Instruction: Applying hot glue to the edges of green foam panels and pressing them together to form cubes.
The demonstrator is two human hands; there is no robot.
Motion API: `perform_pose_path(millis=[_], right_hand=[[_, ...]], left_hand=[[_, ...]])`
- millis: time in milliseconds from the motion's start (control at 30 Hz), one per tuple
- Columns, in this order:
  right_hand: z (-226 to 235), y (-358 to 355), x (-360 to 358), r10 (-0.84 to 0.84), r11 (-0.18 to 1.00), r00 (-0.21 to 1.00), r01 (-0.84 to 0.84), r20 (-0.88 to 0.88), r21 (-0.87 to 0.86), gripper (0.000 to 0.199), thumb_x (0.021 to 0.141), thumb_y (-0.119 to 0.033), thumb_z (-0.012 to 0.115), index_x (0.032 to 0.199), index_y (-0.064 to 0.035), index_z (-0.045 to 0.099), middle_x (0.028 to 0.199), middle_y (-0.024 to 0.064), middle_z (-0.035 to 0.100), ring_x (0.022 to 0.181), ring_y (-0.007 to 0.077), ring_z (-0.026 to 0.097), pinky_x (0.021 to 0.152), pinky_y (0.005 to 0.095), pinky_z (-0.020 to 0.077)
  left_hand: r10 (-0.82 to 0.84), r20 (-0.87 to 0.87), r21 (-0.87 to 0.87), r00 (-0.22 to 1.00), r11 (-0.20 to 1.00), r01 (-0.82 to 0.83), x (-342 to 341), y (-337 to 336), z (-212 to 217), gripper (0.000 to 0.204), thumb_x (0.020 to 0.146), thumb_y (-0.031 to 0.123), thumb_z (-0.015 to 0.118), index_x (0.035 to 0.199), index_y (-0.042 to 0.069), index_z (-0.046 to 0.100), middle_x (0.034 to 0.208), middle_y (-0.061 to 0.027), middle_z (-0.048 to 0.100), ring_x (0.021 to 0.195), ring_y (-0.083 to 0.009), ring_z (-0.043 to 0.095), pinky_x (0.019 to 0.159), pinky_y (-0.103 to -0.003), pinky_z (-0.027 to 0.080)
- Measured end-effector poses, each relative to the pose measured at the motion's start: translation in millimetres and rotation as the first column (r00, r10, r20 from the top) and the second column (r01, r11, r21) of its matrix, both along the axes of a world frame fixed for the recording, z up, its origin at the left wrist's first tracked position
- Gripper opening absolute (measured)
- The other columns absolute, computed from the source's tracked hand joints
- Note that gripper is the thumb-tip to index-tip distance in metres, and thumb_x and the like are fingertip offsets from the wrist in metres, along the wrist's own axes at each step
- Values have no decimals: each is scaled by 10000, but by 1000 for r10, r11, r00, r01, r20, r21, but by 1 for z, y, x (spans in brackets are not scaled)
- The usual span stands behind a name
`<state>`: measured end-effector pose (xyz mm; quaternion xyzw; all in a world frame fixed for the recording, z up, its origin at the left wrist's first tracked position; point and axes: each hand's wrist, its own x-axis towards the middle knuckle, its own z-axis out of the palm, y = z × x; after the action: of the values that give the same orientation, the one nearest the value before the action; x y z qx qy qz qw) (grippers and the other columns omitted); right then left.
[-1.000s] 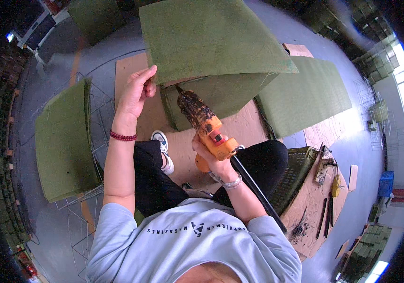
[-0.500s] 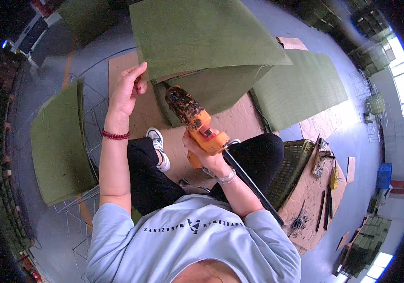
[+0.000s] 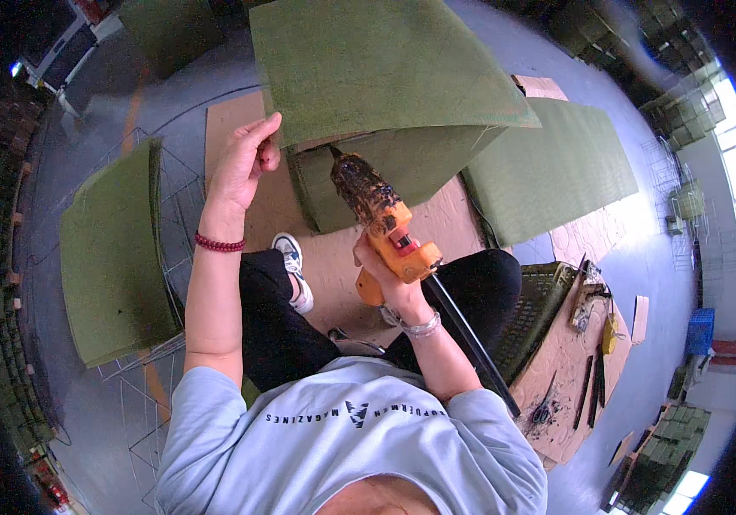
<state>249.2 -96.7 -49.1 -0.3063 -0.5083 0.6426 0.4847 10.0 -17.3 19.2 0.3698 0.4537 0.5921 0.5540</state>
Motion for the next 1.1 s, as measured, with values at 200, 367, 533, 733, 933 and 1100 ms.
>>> perform_pose_path(millis=[200, 367, 533, 733, 933, 1100], right_hand=[[1, -4, -5, -2, 1000, 1000, 2, -4, -16, 122, 833, -107, 615, 913, -50, 543, 785, -1, 542, 708, 89, 526, 631, 245, 436], [-6, -4, -5, 71, 997, 995, -69, 65, -34, 138, 835, -125, 629, 927, -55, 554, 811, -6, 557, 726, 87, 540, 656, 247, 454], [0, -4, -7, 19, 999, 1000, -19, 13, -26, 148, 847, -119, 612, 944, -46, 528, 795, -1, 537, 716, 92, 523, 648, 249, 442], [-2, 1, 1, -16, 1000, 998, 17, -54, 7, 131, 852, -99, 580, 938, -56, 491, 765, 6, 492, 678, 99, 488, 603, 248, 410], [-2, 2, 5, -76, 997, 994, 74, -81, -37, 148, 843, -110, 581, 940, -53, 485, 742, 9, 491, 667, 100, 488, 592, 255, 410], [1, 6, 10, -91, 996, 994, 91, -54, 2, 145, 842, -120, 572, 937, -52, 486, 728, 14, 490, 649, 102, 483, 590, 256, 409]], left_hand=[[14, -11, -5, 1000, 1000, -14, 0, 1, 0, 296, 845, 290, 628, 609, 158, 509, 504, 47, 470, 433, -43, 424, 431, -186, 311], [22, 14, -7, 1000, 1000, -22, 2, 1, -1, 274, 837, 280, 641, 626, 153, 522, 506, 55, 468, 427, -38, 428, 424, -182, 315], [29, 5, -11, 1000, 1000, -29, -1, 1, -3, 277, 836, 285, 642, 623, 154, 521, 505, 51, 467, 425, -42, 427, 425, -185, 317], [29, 9, -9, 1000, 1000, -29, -1, 1, -3, 282, 835, 290, 640, 618, 161, 514, 501, 46, 470, 430, -47, 429, 431, -190, 320], [21, 34, -6, 999, 1000, -21, -1, 1, -3, 236, 832, 249, 659, 656, 156, 532, 531, 62, 441, 442, -50, 431, 428, -200, 324], [9, 35, 15, 999, 1000, -10, -2, 2, -5, 214, 839, 248, 649, 675, 149, 554, 527, 58, 457, 437, -50, 429, 430, -202, 328]])
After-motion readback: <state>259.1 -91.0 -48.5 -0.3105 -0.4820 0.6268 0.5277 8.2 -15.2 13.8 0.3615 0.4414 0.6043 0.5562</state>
